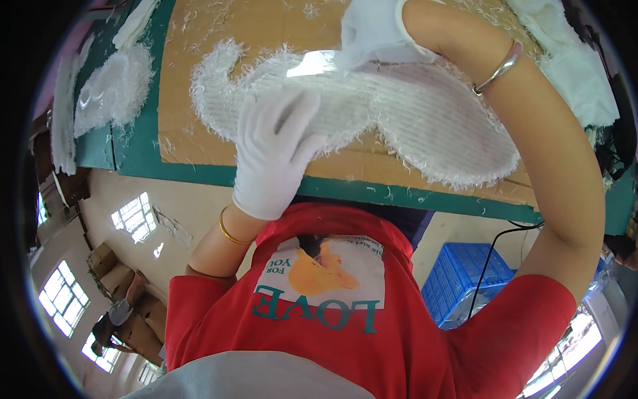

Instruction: Applying adhesive and synthetic fiber layers to a mustache-shaped template on a manual workstation.

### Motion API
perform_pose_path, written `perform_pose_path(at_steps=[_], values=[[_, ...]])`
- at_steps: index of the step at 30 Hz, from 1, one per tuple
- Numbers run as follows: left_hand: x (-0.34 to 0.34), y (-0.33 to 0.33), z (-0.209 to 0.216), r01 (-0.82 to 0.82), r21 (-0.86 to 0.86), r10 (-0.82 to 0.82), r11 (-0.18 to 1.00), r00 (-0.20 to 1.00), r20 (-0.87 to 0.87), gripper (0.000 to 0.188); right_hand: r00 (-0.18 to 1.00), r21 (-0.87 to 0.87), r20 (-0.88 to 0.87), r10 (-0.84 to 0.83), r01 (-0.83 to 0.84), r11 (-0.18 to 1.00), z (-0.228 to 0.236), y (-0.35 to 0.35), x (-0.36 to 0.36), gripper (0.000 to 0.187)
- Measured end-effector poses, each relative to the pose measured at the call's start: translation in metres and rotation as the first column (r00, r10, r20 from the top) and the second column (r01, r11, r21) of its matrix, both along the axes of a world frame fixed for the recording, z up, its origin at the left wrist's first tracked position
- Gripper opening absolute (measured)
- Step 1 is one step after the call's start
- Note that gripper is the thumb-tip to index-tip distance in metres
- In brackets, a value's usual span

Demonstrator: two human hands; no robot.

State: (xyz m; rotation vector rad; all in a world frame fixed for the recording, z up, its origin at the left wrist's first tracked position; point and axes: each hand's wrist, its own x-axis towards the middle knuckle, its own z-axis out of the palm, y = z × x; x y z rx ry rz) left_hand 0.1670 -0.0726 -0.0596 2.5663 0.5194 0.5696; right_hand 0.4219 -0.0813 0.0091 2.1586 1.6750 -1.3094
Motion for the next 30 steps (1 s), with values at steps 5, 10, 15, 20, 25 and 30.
perform_pose_path(at_steps=[5,10,15,20,25,30], values=[[0.001,0.002,0.011,0.085,0.027,-0.083,0.996,0.994,-0.075,0.037,1.000,0.201,-0.026,-0.010,0.016,0.979,-0.015,-0.014,0.005,0.034],[0.001,0.005,0.013,0.100,0.028,-0.098,0.995,0.992,-0.074,0.038,0.947,0.128,-0.133,-0.292,0.308,0.943,-0.013,-0.019,0.005,0.034],[0.004,0.002,0.009,0.088,0.038,-0.086,0.995,0.996,-0.039,0.037,0.976,0.303,0.211,-0.044,-0.023,0.953,-0.009,-0.026,0.002,0.032],[0.002,0.002,0.004,0.124,0.029,-0.124,0.992,0.992,0.005,0.038,0.755,0.679,0.431,-0.494,0.089,0.728,0.051,-0.086,0.004,0.046],[-0.002,-0.007,-0.002,-0.085,-0.088,0.096,0.992,0.987,0.126,0.042,0.023,0.927,-0.032,-0.999,0.375,-0.020,0.032,-0.257,0.036,0.052],[-0.005,0.003,-0.010,0.110,0.196,-0.112,0.975,0.994,-0.003,0.040,-0.026,0.728,0.511,-0.859,0.544,0.417,-0.050,-0.379,0.064,0.059]])
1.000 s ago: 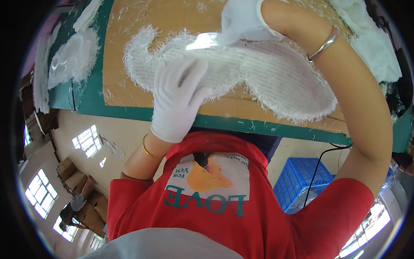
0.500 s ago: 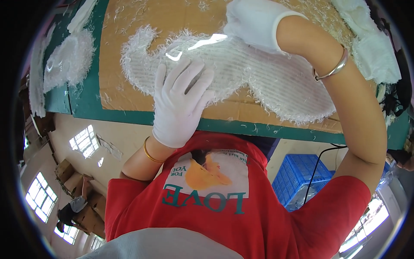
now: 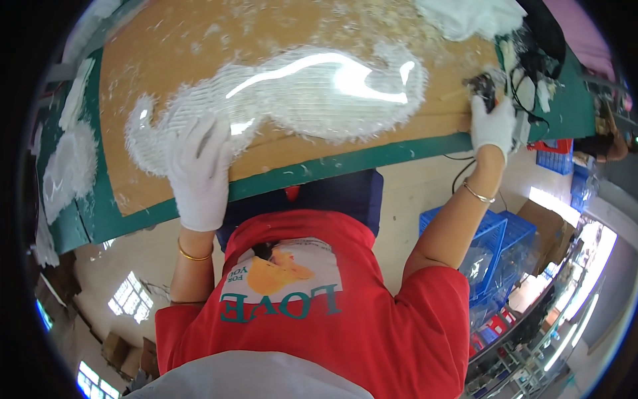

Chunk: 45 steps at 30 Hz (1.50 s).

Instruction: Applying adhesive and synthetic fiber layers to a mustache-shaped template on a manual workstation.

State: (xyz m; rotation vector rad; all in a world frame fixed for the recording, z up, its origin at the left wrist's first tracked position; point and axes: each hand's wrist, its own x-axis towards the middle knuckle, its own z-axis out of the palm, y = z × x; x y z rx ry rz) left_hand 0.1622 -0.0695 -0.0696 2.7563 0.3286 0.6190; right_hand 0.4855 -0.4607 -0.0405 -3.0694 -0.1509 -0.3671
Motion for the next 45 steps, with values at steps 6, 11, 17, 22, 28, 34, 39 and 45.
perform_pose_path(at_steps=[6,11,17,22,28,34,39,45], values=[[-0.010,0.005,-0.002,-0.021,-0.060,0.031,0.998,0.987,0.158,0.048,0.999,-0.014,0.038,-0.017,0.018,1.000,0.018,0.029,-0.024,0.045],[-0.027,0.012,0.002,-0.136,-0.056,0.147,0.989,0.941,0.305,0.058,0.988,-0.043,-0.111,-0.107,0.103,0.994,0.025,0.053,-0.005,0.041],[-0.043,0.019,0.011,-0.402,-0.112,0.407,0.909,0.796,0.448,0.053,0.977,0.210,0.164,0.137,-0.171,0.963,0.023,0.034,-0.014,0.043],[-0.016,-0.003,0.039,0.066,0.035,-0.069,0.997,0.993,0.098,0.050,0.929,0.852,0.365,-0.059,-0.308,0.422,0.048,0.054,-0.076,0.036],[0.067,-0.065,0.039,0.417,-0.206,-0.454,0.885,0.872,-0.185,0.058,0.971,0.999,0.047,0.235,-0.053,0.015,0.041,0.095,-0.112,0.040],[0.069,-0.076,0.034,0.453,-0.192,-0.492,0.871,0.818,-0.298,0.069,0.955,0.992,-0.085,0.285,0.054,0.113,0.027,0.097,-0.107,0.043],[0.069,-0.072,0.035,0.421,-0.221,-0.474,0.880,0.815,-0.333,0.071,0.947,0.996,-0.021,0.320,-0.006,0.085,0.013,0.094,-0.100,0.040],[0.047,-0.047,0.036,0.393,-0.238,-0.448,0.888,0.854,-0.265,0.075,0.909,0.970,-0.076,0.410,-0.028,0.241,0.028,0.134,-0.145,0.024]])
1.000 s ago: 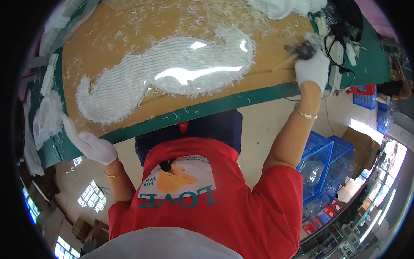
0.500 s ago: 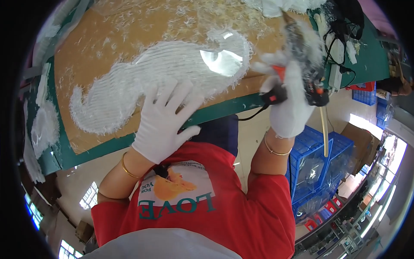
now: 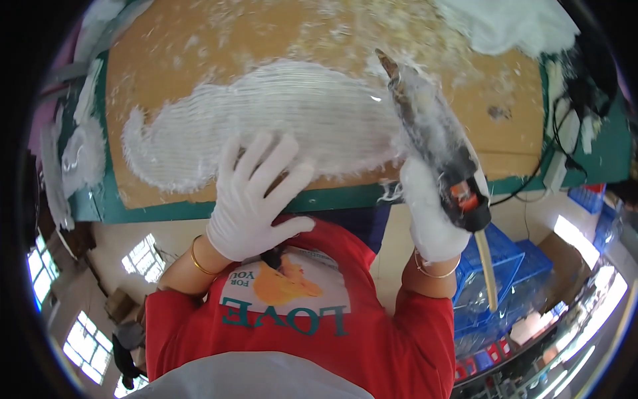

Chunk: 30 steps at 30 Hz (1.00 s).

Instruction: Applying adhesive and synthetic fiber layers to a mustache-shaped template on a manual workstation.

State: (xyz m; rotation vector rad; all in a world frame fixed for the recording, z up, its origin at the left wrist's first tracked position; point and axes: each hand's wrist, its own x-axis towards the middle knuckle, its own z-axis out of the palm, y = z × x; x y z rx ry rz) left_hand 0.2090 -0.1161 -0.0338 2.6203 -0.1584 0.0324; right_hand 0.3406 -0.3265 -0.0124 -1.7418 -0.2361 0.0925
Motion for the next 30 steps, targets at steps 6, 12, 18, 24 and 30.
perform_pose_path(at_steps=[6,12,18,24,30], values=[[-0.034,0.036,-0.001,-0.246,0.117,0.248,0.962,0.969,-0.003,0.074,0.825,-0.246,-0.023,0.564,-0.551,0.797,0.000,0.038,0.009,0.045],[-0.042,0.041,-0.014,-0.252,0.017,0.251,0.968,0.968,0.020,0.070,0.817,-0.391,-0.383,0.430,-0.566,0.726,-0.004,0.077,0.001,0.037],[-0.042,0.040,-0.018,-0.323,-0.051,0.325,0.945,0.945,0.030,0.073,0.824,-0.317,-0.316,0.471,-0.559,0.766,-0.006,0.080,-0.004,0.038],[-0.034,0.041,-0.022,-0.356,-0.020,0.356,0.934,0.930,0.095,0.078,0.820,-0.400,-0.298,0.488,-0.572,0.717,-0.018,0.082,-0.004,0.030],[-0.032,0.039,-0.020,-0.357,0.019,0.356,0.934,0.934,0.032,0.076,0.836,-0.374,-0.133,0.533,-0.540,0.754,-0.024,0.089,-0.007,0.025]])
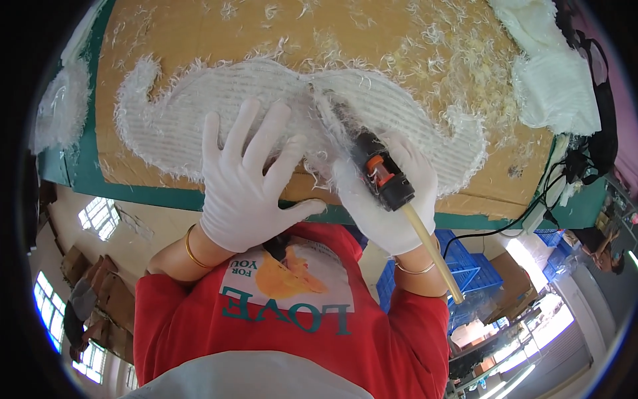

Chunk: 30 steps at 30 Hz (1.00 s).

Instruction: Applying adhesive and synthetic fiber layers to a mustache-shaped template on a manual workstation.

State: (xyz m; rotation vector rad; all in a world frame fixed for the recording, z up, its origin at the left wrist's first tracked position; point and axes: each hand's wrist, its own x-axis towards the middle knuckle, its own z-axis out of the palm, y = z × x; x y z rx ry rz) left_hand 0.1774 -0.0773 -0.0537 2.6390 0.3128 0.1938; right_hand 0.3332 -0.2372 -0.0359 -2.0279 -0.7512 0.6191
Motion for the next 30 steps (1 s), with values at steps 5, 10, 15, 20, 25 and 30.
perform_pose_path(at_steps=[5,10,15,20,25,30], values=[[0.000,0.001,0.001,0.001,-0.010,-0.001,1.000,1.000,0.005,0.078,0.998,-0.060,0.062,0.023,-0.020,0.998,0.004,0.006,-0.002,0.025],[-0.001,0.000,-0.001,-0.007,-0.010,0.007,1.000,1.000,0.015,0.078,0.997,-0.003,0.071,0.001,-0.001,1.000,0.002,0.005,-0.003,0.025],[0.000,-0.001,-0.002,0.000,-0.009,0.001,1.000,1.000,0.012,0.079,0.997,-0.045,0.057,-0.058,0.060,0.997,0.003,0.002,-0.006,0.026],[0.001,-0.003,-0.002,0.002,-0.003,-0.002,1.000,1.000,0.008,0.078,0.989,-0.020,0.080,-0.122,0.124,0.992,0.003,-0.001,-0.007,0.025],[0.004,-0.004,0.000,-0.010,0.001,0.010,1.000,1.000,-0.020,0.074,0.988,-0.106,0.121,-0.092,0.105,0.989,0.001,-0.008,-0.001,0.027],[0.006,-0.005,0.000,-0.011,0.021,0.011,1.000,1.000,-0.025,0.073,0.983,-0.006,0.175,-0.049,0.051,0.999,0.011,0.002,-0.004,0.026]])
